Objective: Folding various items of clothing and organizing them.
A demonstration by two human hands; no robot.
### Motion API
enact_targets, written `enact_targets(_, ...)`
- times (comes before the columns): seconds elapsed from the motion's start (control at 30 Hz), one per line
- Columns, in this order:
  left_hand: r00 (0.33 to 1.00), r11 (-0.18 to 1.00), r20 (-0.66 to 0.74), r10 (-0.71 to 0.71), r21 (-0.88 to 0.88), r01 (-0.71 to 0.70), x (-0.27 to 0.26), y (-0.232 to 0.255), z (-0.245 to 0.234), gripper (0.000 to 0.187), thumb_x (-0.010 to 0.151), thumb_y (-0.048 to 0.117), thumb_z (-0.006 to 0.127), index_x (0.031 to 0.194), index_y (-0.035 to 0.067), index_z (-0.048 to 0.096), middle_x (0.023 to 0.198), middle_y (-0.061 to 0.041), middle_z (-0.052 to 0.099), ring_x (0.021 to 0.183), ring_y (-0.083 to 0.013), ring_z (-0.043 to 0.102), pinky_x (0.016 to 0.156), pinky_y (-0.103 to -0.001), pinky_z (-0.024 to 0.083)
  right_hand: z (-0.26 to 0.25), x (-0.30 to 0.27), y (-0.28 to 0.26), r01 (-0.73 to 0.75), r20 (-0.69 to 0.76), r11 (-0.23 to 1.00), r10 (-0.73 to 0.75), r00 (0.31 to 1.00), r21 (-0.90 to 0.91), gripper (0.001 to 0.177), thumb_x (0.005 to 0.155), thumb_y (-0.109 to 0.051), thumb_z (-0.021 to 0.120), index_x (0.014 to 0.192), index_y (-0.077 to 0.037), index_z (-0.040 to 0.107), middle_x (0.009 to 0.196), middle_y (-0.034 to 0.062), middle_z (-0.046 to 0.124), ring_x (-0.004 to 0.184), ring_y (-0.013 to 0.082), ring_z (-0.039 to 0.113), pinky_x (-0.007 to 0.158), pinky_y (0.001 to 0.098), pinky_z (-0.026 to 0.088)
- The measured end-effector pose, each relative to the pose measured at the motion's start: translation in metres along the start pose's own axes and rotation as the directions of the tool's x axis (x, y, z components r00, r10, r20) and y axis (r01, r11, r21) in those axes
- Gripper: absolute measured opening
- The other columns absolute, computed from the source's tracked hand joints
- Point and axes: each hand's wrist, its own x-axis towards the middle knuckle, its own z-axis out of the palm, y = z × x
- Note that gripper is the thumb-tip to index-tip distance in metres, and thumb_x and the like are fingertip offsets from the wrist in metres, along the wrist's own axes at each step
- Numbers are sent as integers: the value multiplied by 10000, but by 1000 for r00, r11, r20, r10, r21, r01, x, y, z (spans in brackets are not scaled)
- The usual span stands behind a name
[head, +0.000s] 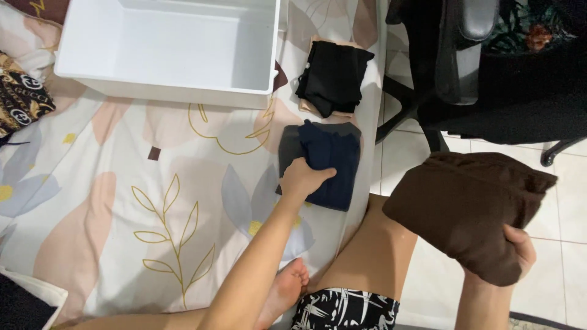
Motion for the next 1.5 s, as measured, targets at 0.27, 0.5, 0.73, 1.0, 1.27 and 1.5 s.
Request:
enact_targets(0.27,962,851,218,162,-525,-25,55,-10,2,491,645,163,814,1084,-42,739,1027,-161,777,944,-315,749,861,-417,599,-58,40,44,-186,32,979,184,982,86,383,996,-48,579,1337,125,571,1392,237,634,1266,333,627,1172,436,476)
enact_targets(0.5,984,742,109,143,-670,-34,-2,14,-214,583,735,130,833,1258,-64,665,1156,-165,750,978,-253,752,865,-397,604,-93,67,196,-361,-1,930,362,932,66,302,946,-141,641,1135,93,631,1173,218,676,1065,338,655,985,448,543)
enact_targets(0.73,911,462,158,381,-886,-39,-42,11,-243,497,808,50,729,1292,-28,650,1211,-158,726,1071,-272,737,957,-430,607,23,53,232,-774,-400,583,666,629,-246,495,783,-189,687,1256,-45,652,1218,131,661,1047,301,651,917,420,562)
enact_targets(1.0,860,653,422,288,-743,146,25,3,-62,624,726,204,850,1273,-41,680,1192,-122,753,1091,-242,707,998,-376,532,-14,78,249,-723,-305,630,656,690,-283,574,893,-280,644,1425,-81,562,1274,128,677,1136,289,653,965,398,545)
enact_targets(1.27,942,817,268,202,-577,-11,37,-38,15,714,683,241,871,1313,0,633,1218,-115,731,1106,-234,690,970,-341,516,32,47,206,-424,-338,508,257,905,-750,548,932,-187,622,1458,-77,518,1325,148,663,1178,277,643,985,372,510)
enact_targets(1.5,980,795,75,184,-598,-104,24,-95,-23,559,764,275,812,1240,44,632,1069,-109,691,896,-216,666,724,-387,551,144,8,218,650,680,-326,28,732,-686,739,894,-480,682,1527,-133,524,1550,302,479,1389,534,437,1142,646,320)
